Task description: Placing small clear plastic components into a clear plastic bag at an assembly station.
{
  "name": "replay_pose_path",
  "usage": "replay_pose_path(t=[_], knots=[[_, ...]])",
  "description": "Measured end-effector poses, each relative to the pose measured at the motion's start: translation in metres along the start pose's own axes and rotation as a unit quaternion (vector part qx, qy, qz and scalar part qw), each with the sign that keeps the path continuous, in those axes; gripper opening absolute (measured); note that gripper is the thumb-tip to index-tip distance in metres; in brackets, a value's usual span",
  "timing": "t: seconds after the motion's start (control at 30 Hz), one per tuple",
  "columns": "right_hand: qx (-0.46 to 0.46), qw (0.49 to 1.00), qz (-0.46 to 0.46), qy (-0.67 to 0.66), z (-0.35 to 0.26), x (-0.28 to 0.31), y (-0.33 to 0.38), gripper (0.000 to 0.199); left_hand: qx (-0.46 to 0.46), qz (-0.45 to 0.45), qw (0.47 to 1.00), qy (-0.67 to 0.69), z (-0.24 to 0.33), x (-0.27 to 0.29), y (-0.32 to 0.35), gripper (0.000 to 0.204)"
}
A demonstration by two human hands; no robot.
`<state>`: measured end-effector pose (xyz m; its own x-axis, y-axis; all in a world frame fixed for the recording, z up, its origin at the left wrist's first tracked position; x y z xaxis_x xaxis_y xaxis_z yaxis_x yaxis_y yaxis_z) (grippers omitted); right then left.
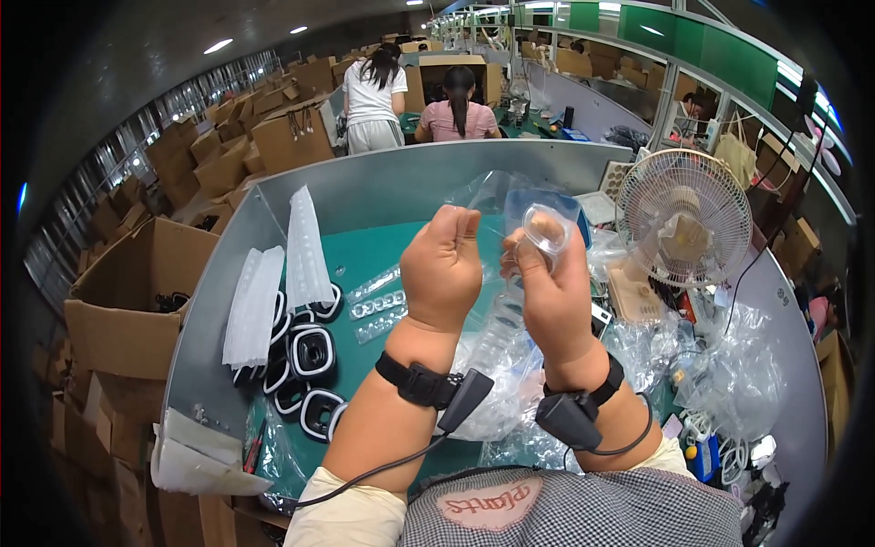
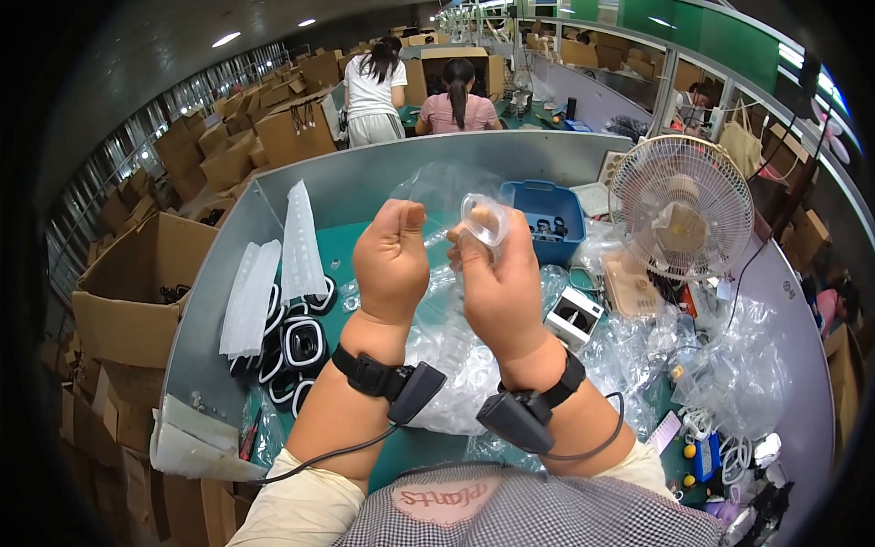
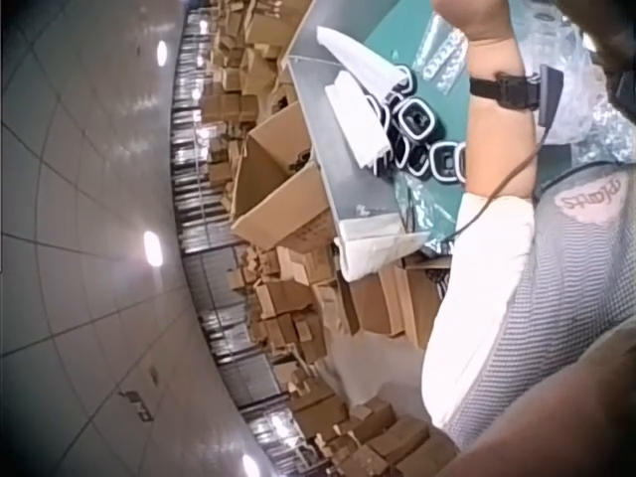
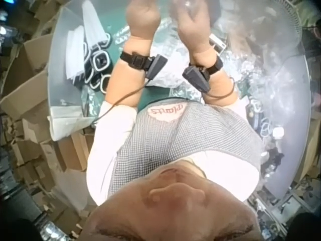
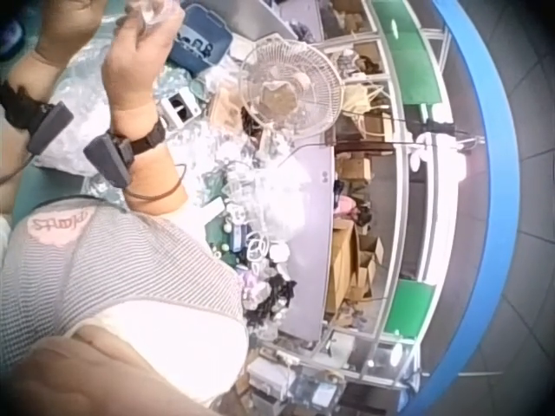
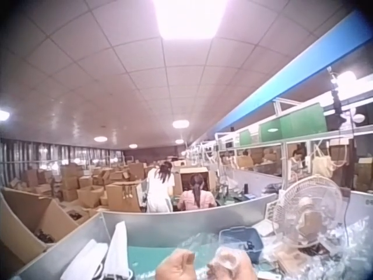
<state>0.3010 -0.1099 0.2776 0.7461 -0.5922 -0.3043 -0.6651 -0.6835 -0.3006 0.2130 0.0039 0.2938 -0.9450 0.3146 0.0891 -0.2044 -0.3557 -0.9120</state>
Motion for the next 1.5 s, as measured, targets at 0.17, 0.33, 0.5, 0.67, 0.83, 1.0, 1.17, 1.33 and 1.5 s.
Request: replay_pose_path(t=[0.17, 0.33, 0.5, 0.67, 0.83, 1.0, 1.17, 1.33, 1.5], knots=[[-0.007, 1.000, -0.009, 0.027, -0.011, 0.007, -0.005, 0.034, 0.016, -0.018, 0.999, -0.030, 0.001, -0.001, 0.002, 0.016], [-0.048, 0.999, 0.001, 0.021, -0.008, 0.003, -0.011, 0.036, 0.031, -0.011, 0.999, -0.011, 0.000, -0.006, 0.005, 0.023], [-0.016, 0.998, 0.060, -0.007, -0.007, 0.014, -0.017, 0.032, -0.036, 0.003, 0.999, -0.021, 0.021, -0.002, 0.003, 0.024], [0.023, 0.997, 0.052, 0.055, -0.006, 0.021, -0.016, 0.036, -0.017, 0.013, 0.999, -0.033, 0.013, 0.008, 0.009, 0.014], [0.017, 1.000, 0.015, 0.000, -0.006, 0.026, -0.009, 0.044, -0.031, 0.029, 0.999, -0.003, 0.023, 0.022, 0.002, 0.016], [0.004, 0.993, 0.096, -0.072, 0.002, 0.038, -0.006, 0.028, -0.061, 0.040, 0.997, 0.016, 0.030, 0.029, 0.004, 0.019], [0.004, 0.980, 0.114, -0.161, 0.003, 0.029, 0.001, 0.021, 0.041, 0.026, 0.997, 0.054, 0.021, 0.025, 0.008, 0.023], [0.026, 0.994, 0.075, -0.080, 0.018, 0.041, 0.000, 0.020, 0.140, -0.099, 0.960, 0.224, 0.005, 0.007, 0.030, 0.041], [0.047, 0.992, 0.106, -0.054, 0.013, 0.056, -0.008, 0.019, 0.230, -0.376, 0.862, 0.249, -0.018, 0.010, 0.101, 0.087]])
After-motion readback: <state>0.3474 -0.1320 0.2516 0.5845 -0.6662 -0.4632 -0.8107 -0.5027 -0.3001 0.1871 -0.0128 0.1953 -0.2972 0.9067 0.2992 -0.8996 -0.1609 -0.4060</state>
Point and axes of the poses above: each hand's wrist, its own y-axis away from the middle knuckle, its own x-axis out of the back of the hand, z = x × y, the point moved 6 cm from there along -y, towards the middle knuckle, and after that the axes turned 14 degrees about -x, right-handed, at the moved point
